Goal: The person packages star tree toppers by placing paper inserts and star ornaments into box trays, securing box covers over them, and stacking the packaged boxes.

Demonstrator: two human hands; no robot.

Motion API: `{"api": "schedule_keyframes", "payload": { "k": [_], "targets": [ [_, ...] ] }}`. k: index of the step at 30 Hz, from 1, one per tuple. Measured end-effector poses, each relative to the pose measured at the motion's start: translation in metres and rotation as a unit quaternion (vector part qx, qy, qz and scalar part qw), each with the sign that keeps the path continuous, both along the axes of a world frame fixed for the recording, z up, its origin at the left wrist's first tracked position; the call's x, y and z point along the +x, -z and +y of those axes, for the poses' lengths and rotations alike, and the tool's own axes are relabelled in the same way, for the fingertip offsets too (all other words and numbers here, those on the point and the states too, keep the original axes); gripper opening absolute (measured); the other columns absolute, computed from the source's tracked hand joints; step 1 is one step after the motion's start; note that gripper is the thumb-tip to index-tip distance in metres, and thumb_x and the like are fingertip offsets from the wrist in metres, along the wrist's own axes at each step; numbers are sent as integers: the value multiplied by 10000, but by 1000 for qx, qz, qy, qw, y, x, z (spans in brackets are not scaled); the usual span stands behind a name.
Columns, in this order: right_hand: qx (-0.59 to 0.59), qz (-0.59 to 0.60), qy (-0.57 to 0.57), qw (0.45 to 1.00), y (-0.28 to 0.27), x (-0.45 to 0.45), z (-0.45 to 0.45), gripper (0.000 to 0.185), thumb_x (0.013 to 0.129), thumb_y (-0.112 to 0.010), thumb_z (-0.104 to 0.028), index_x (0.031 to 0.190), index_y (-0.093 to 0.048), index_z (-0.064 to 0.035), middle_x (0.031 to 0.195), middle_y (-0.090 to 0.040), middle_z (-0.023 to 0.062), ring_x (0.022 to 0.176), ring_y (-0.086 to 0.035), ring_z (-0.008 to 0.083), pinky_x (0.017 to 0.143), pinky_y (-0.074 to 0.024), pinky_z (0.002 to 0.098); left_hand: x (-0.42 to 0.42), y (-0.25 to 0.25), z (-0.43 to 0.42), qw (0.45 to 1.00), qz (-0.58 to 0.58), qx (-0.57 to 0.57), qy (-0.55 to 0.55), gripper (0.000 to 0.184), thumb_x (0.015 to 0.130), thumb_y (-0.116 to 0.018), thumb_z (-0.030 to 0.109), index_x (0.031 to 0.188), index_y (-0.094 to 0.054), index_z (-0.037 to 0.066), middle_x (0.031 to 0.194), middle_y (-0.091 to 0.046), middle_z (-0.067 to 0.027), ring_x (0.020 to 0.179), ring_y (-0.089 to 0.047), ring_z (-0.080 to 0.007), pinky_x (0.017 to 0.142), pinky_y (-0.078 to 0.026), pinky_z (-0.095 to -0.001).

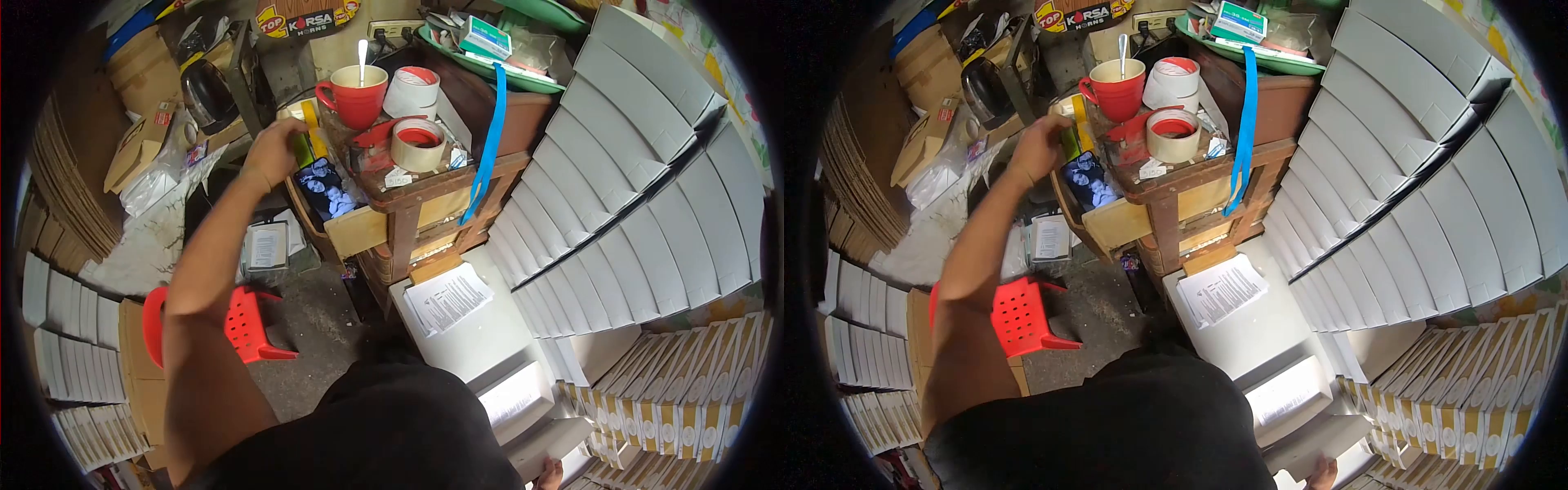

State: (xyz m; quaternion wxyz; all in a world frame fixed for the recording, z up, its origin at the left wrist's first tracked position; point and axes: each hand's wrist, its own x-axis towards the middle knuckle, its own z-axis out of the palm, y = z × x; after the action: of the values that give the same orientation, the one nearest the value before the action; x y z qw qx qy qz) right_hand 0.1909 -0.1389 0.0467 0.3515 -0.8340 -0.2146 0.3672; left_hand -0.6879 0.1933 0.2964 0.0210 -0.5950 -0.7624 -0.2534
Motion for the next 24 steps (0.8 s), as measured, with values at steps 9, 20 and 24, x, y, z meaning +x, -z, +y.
{"api": "schedule_keyframes", "payload": {
  "k": [9, 20, 24],
  "targets": [
    [9, 32, 69, 997, -12, -13, 4, 258, 986, -643, -271, 1089, -658, -35, 939, -649, 117, 833, -601, 231, 708, -547, 371, 45, 173, -59, 843, -406, 335, -112, 413, 1087, -503, 292, 1400, -552, 27, 1338, -622, -175, 1184, -603, -296, 1042, -460, -390],
    [7, -19, -19, 1000, -26, -27, -10, 293, 982, -617, -241, 1164, -657, -15, 936, -655, 149, 817, -611, 235, 708, -543, 352, 88, 211, -45, 491, -796, 338, 109, 518, 1134, -405, 417, 1525, -429, 79, 1411, -597, -100, 1198, -615, -232, 1068, -450, -380],
    [22, -35, -65, 997, -53, -56, 3, 318, 981, -591, -254, 1110, -674, 24, 872, -656, 65, 769, -552, 164, 710, -460, 304, 67, 224, -30, 690, -645, 328, -22, 550, 1126, -398, 441, 1543, -410, 83, 1438, -584, -125, 1199, -623, -261, 1062, -467, -389]
  ]
}}
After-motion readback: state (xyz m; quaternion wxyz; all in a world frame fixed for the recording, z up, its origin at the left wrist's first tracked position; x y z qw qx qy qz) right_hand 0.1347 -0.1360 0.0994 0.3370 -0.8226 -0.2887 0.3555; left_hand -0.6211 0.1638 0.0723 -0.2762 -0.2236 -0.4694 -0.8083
